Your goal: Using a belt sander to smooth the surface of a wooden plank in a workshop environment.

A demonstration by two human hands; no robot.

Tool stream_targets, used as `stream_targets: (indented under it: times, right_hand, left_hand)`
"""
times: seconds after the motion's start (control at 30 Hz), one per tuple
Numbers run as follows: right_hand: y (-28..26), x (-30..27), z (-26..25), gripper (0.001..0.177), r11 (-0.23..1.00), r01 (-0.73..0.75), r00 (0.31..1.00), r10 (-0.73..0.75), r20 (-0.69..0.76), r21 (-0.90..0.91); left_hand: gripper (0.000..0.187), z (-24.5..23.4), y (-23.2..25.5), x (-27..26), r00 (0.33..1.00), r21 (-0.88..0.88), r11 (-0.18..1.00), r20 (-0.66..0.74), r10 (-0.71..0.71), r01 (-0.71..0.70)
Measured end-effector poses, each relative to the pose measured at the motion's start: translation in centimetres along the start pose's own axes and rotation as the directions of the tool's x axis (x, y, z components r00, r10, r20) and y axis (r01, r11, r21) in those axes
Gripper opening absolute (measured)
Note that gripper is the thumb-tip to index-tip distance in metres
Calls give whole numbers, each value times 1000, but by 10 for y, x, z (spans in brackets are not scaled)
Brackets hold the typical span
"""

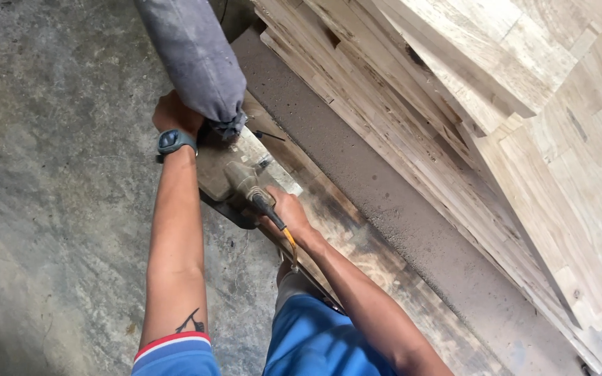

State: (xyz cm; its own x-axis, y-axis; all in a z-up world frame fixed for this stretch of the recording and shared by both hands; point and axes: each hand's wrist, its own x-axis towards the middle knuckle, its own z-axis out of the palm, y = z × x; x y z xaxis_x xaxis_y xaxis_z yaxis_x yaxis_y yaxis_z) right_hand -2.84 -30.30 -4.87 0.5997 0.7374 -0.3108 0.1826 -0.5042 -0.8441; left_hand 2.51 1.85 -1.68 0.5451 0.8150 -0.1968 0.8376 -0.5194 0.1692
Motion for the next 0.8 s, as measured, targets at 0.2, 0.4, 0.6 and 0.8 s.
stream_targets:
  times: [0.2, 0.4, 0.6, 0.8]
  right_hand:
    - [-15, 1, 23, 42, 992, -88, 993, 95, 73, -89]
    - [-9, 23, 53, 40, 997, -52, 996, 55, 73, -51]
    - [-39, 30, 25, 68, 977, 150, 984, -132, 123, -154]
    - [-30, 17, -1, 40, 959, 282, 960, -282, -5, 7]
  left_hand:
    - [31, -12, -26, -12, 998, 35, 999, -63, -22, 24]
    - [27, 9, -74, 19, 996, 138, 990, -85, 3, 8]
    - [47, -26, -26, 42, 739, -33, 742, 124, -662, 670]
    - [41, 3, -45, 5, 995, 10, 998, 70, -68, 67]
